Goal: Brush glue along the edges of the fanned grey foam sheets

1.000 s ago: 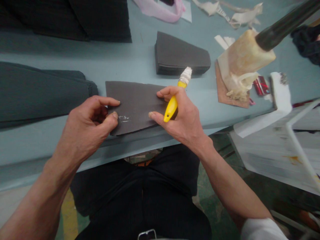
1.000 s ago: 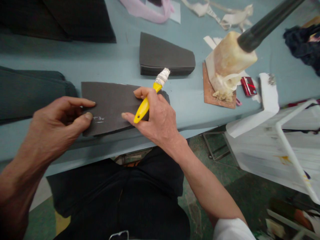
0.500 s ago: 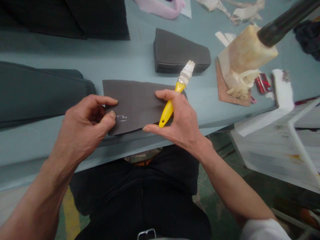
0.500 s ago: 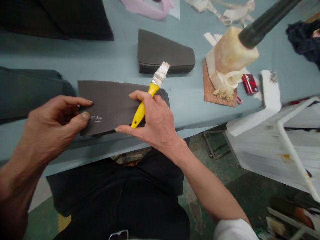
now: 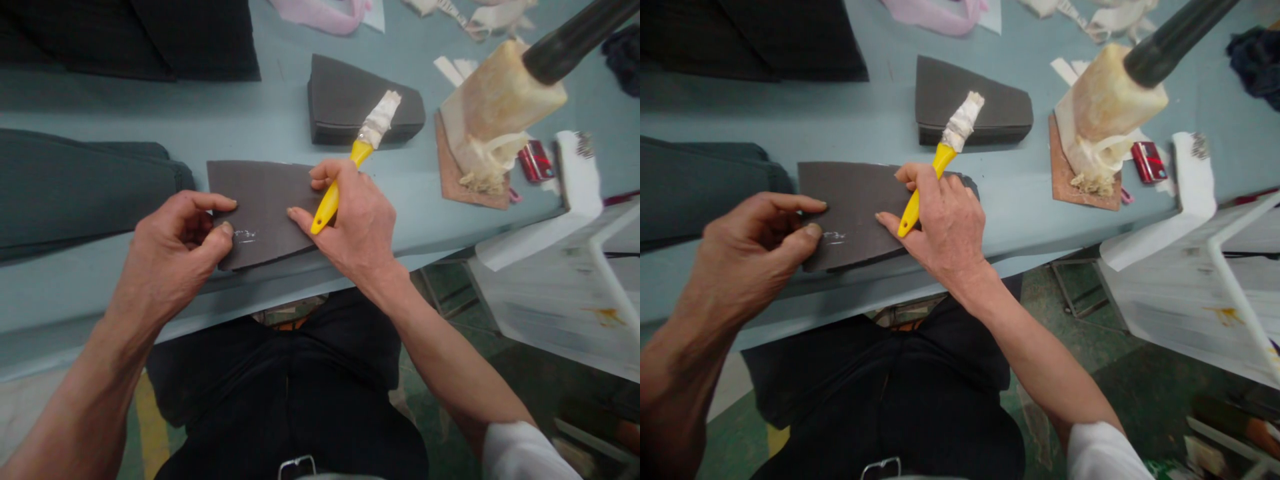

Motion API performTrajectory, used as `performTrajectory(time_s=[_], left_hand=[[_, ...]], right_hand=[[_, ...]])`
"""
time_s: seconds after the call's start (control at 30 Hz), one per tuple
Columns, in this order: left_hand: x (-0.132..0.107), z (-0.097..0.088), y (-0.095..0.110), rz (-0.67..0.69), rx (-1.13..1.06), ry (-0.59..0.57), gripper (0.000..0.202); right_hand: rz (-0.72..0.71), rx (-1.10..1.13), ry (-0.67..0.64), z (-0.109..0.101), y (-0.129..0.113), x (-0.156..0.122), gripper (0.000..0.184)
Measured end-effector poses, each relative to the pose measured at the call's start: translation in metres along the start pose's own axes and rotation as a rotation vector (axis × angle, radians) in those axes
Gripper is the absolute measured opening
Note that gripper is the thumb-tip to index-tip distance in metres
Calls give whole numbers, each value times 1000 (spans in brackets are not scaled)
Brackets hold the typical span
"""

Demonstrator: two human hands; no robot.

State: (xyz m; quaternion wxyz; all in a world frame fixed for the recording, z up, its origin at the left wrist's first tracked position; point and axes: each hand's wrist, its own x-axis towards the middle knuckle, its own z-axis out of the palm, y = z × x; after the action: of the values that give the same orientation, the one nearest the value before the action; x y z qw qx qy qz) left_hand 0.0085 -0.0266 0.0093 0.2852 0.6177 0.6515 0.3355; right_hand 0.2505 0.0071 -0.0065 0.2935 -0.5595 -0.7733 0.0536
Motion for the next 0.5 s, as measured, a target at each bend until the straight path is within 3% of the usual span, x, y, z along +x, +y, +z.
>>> performTrajectory(time_s=[0.13,0.37,0.5], left_hand=[[0,-1,-2,4,12,1,42],[-1,1,-5,4,1,0,42],[0,1,-2,18,1,-5,40]], right_hand=[[-32,6,21,-2,1,-5,76],[47,112,-47,-9,10,5,79],[57,137,-14,-5,10,7,56]])
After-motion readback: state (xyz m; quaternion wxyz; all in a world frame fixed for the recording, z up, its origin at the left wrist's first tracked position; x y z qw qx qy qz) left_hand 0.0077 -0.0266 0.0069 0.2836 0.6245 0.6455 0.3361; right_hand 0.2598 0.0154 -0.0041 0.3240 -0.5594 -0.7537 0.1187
